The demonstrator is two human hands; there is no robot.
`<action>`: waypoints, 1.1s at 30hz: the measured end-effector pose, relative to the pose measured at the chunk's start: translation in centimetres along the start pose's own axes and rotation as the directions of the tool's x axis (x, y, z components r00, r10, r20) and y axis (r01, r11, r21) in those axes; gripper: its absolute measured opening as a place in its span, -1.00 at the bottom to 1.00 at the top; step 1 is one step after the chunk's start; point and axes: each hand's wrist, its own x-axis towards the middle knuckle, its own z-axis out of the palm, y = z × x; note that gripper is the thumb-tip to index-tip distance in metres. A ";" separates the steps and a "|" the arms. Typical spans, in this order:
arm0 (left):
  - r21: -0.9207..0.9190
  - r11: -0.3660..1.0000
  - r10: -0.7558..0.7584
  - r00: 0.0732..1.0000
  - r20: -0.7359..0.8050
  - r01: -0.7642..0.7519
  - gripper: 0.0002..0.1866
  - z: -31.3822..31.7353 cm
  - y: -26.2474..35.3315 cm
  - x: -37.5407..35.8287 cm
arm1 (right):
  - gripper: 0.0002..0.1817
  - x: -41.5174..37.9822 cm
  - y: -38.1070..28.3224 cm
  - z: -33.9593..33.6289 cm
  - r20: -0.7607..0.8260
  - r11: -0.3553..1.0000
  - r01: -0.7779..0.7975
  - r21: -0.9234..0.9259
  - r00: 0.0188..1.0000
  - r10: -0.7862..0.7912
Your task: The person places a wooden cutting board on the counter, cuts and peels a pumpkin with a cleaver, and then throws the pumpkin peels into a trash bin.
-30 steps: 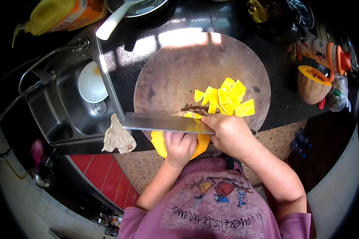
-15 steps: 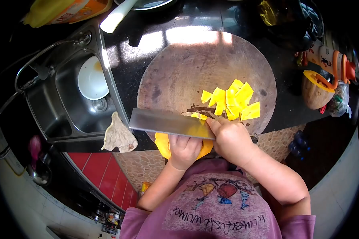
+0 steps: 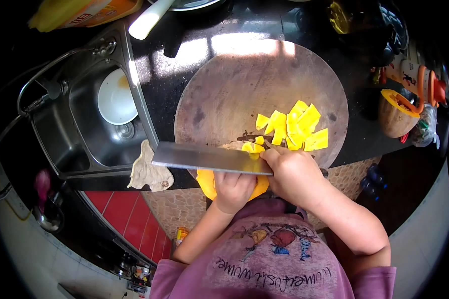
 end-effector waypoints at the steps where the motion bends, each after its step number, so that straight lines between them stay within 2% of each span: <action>1: 0.002 1.000 0.002 1.000 -0.003 -0.002 -0.63 0.1 -0.1 -0.2 | -0.89 0.2 -0.1 -0.1 -0.008 0.999 0.035 0.004 0.999 -0.035; 5: -0.018 1.000 -0.022 1.000 -0.019 0.022 -0.66 0.3 -0.2 -0.1 | -0.88 0.6 0.1 0.0 0.016 0.998 0.065 -0.002 0.998 -0.065; 7: 0.019 1.000 -0.008 1.000 -0.020 0.008 -0.66 0.2 0.0 0.0 | -0.85 0.6 0.1 0.3 0.084 0.999 -0.022 -0.024 0.996 0.024; 11: 0.020 1.000 -0.003 1.000 -0.012 0.003 -0.67 0.1 0.1 0.3 | -0.82 1.4 0.3 0.7 0.080 0.998 -0.042 -0.043 0.996 0.046; 14: 0.001 1.000 0.006 0.999 -0.050 -0.006 -0.66 0.5 0.0 0.1 | -0.81 1.6 1.3 -0.1 0.141 0.999 -0.044 0.026 0.989 0.039; 16: 0.019 0.999 0.027 0.998 -0.052 -0.026 -0.64 0.2 0.0 0.6 | -0.71 1.4 1.8 -0.5 0.158 0.993 0.049 0.108 0.985 -0.066; 17: 0.019 0.999 0.028 0.998 -0.052 -0.027 -0.64 0.2 0.0 0.4 | -0.71 1.2 2.0 -1.1 0.157 0.993 0.049 0.108 0.985 -0.066; 19: 0.045 0.999 0.001 1.000 0.005 -0.001 -0.65 0.2 -0.1 0.0 | -0.44 0.5 2.4 -2.5 0.282 0.990 0.013 0.140 0.958 -0.053; 22: 0.011 1.000 -0.017 0.999 0.030 0.017 -0.64 0.3 -0.3 -0.3 | -0.39 -1.0 3.8 -0.7 0.230 0.970 -0.078 0.231 0.973 0.023; 23: 0.011 1.000 -0.016 0.999 0.033 0.016 -0.64 0.4 -0.1 -0.4 | -0.39 -1.3 4.2 0.1 0.229 0.969 -0.079 0.234 0.973 0.024; 25: 0.035 0.999 -0.001 0.999 -0.037 0.002 -0.64 0.5 0.1 -0.3 | -0.59 -1.5 4.7 1.1 -0.035 0.969 0.003 0.248 0.999 0.006; 26: 0.036 0.999 0.002 0.999 -0.034 0.000 -0.64 0.3 0.1 -0.4 | -0.59 -1.7 4.6 1.0 -0.037 0.968 0.002 0.251 0.999 0.007; 28: 0.090 0.996 0.011 0.998 0.058 -0.016 -0.66 0.0 -0.1 -0.3 | -0.74 -1.9 4.0 0.2 0.111 0.995 -0.017 0.094 0.994 0.006; 29: 0.089 0.996 0.012 0.998 0.060 -0.018 -0.66 0.1 -0.2 -0.4 | -0.74 -1.8 3.8 0.2 0.110 0.995 -0.018 0.095 0.994 0.008; 31: -0.064 0.998 -0.024 0.999 0.030 0.026 -0.68 0.4 -0.5 -0.6 | -0.86 -1.6 3.4 0.4 0.134 0.997 -0.040 0.059 0.990 0.032; 33: -0.002 1.000 -0.004 1.000 0.004 0.004 -0.67 0.3 -0.1 -0.1 | -0.86 -1.1 3.2 0.1 0.143 0.993 -0.072 0.092 0.988 0.058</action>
